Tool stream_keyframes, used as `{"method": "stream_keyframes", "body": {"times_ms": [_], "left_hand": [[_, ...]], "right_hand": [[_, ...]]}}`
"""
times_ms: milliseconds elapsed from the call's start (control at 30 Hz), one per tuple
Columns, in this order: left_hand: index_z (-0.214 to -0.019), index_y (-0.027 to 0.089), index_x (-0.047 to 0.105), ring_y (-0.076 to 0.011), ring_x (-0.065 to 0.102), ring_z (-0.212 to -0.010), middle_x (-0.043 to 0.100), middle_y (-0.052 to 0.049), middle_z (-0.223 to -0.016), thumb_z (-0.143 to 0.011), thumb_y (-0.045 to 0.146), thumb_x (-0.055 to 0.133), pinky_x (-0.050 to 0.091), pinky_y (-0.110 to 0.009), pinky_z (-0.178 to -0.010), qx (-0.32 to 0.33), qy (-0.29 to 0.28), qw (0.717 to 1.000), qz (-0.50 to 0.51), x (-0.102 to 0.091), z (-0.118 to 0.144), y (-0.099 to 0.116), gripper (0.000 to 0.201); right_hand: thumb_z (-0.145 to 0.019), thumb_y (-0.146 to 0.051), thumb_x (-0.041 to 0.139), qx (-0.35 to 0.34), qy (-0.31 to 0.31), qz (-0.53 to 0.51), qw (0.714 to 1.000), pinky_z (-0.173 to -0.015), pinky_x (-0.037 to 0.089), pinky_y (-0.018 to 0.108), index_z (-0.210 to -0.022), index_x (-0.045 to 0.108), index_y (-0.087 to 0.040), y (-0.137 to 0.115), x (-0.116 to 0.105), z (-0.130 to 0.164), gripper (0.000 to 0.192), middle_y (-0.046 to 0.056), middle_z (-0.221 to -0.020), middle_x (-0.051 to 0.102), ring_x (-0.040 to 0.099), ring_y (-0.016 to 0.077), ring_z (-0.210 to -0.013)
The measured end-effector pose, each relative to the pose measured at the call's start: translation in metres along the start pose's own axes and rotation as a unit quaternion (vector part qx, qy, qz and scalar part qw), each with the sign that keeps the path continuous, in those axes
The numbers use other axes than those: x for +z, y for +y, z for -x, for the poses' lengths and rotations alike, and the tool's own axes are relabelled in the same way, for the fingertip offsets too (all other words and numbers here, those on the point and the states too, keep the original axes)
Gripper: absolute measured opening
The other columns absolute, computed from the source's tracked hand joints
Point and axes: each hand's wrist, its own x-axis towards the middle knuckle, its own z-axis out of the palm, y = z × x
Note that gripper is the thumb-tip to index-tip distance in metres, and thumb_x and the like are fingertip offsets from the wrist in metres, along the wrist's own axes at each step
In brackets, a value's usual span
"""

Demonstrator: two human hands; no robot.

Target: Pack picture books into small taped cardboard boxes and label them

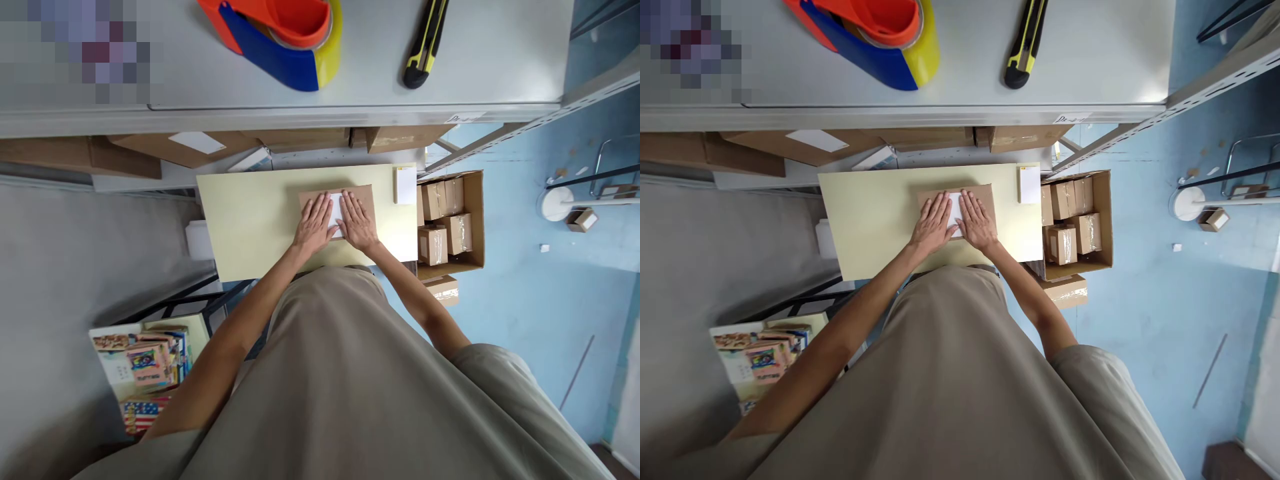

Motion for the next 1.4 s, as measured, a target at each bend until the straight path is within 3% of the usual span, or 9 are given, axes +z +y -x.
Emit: {"method": "stream_keyframes", "body": {"times_ms": [167,400,567,767,900,1233,1400], "left_hand": [[-0.186,-0.006,0.017,-0.0427,0.006,-0.186,0.010,-0.029,-0.195,-0.111,0.057,0.060,0.003,-0.066,-0.151,-0.001,-0.012,1.000,-0.014,-0.012,0.001,-0.012,0.107],[-0.188,0.005,0.028,-0.0404,0.015,-0.185,0.023,-0.022,-0.194,-0.117,0.041,0.049,0.004,-0.068,-0.151,0.016,-0.052,0.998,-0.037,-0.019,0.020,0.001,0.082],[-0.188,0.005,0.030,-0.0408,0.017,-0.185,0.023,-0.021,-0.194,-0.117,0.039,0.044,0.007,-0.068,-0.151,-0.006,-0.061,0.997,-0.045,-0.016,0.041,0.010,0.079],[-0.185,-0.003,0.030,-0.0411,0.010,-0.186,0.015,-0.025,-0.195,-0.117,0.043,0.044,0.005,-0.068,-0.151,0.003,-0.043,0.998,-0.046,-0.021,0.021,0.009,0.083],[-0.183,-0.007,0.030,-0.0425,0.011,-0.185,0.013,-0.028,-0.194,-0.116,0.047,0.048,0.006,-0.066,-0.151,-0.005,-0.048,0.998,-0.051,-0.022,0.016,0.000,0.088],[-0.185,-0.005,0.028,-0.0397,0.011,-0.186,0.014,-0.024,-0.195,-0.115,0.039,0.045,0.006,-0.063,-0.152,-0.020,-0.053,0.996,-0.064,-0.023,0.025,0.001,0.084],[-0.186,0.000,0.028,-0.0412,0.012,-0.185,0.015,-0.024,-0.195,-0.114,0.036,0.051,0.009,-0.067,-0.150,-0.031,-0.039,0.997,-0.060,-0.019,0.024,0.000,0.085]], "right_hand": [[-0.124,-0.057,0.019,0.054,0.012,0.005,0.998,-0.153,0.015,0.057,-0.189,0.018,-0.003,-0.015,0.002,0.005,0.085,0.018,-0.197,0.017,0.015,0.0331,-0.187],[-0.124,-0.047,0.022,0.000,-0.038,-0.021,0.999,-0.154,0.014,0.055,-0.190,0.026,-0.009,-0.027,-0.003,0.013,0.076,0.012,-0.197,0.023,0.016,0.0301,-0.186],[-0.124,-0.048,0.023,0.034,-0.015,-0.027,0.999,-0.154,0.014,0.057,-0.188,0.027,-0.006,-0.022,-0.004,0.012,0.076,0.014,-0.196,0.022,0.017,0.0306,-0.186],[-0.124,-0.046,0.024,0.012,-0.025,-0.027,0.999,-0.153,0.016,0.056,-0.187,0.030,-0.005,-0.027,0.000,0.008,0.075,0.015,-0.196,0.021,0.016,0.0301,-0.186],[-0.124,-0.048,0.026,0.043,-0.009,-0.015,0.999,-0.153,0.016,0.056,-0.188,0.030,-0.006,-0.026,-0.001,0.011,0.076,0.015,-0.196,0.023,0.019,0.0307,-0.186],[-0.124,-0.046,0.025,0.074,0.011,0.005,0.997,-0.153,0.013,0.056,-0.186,0.028,0.001,-0.040,0.002,-0.014,0.078,0.020,-0.196,0.020,0.018,0.0324,-0.186],[-0.124,-0.046,0.025,0.079,0.009,0.005,0.997,-0.153,0.014,0.056,-0.186,0.031,0.000,-0.040,0.004,0.004,0.077,0.020,-0.195,0.021,0.018,0.0320,-0.186]]}}
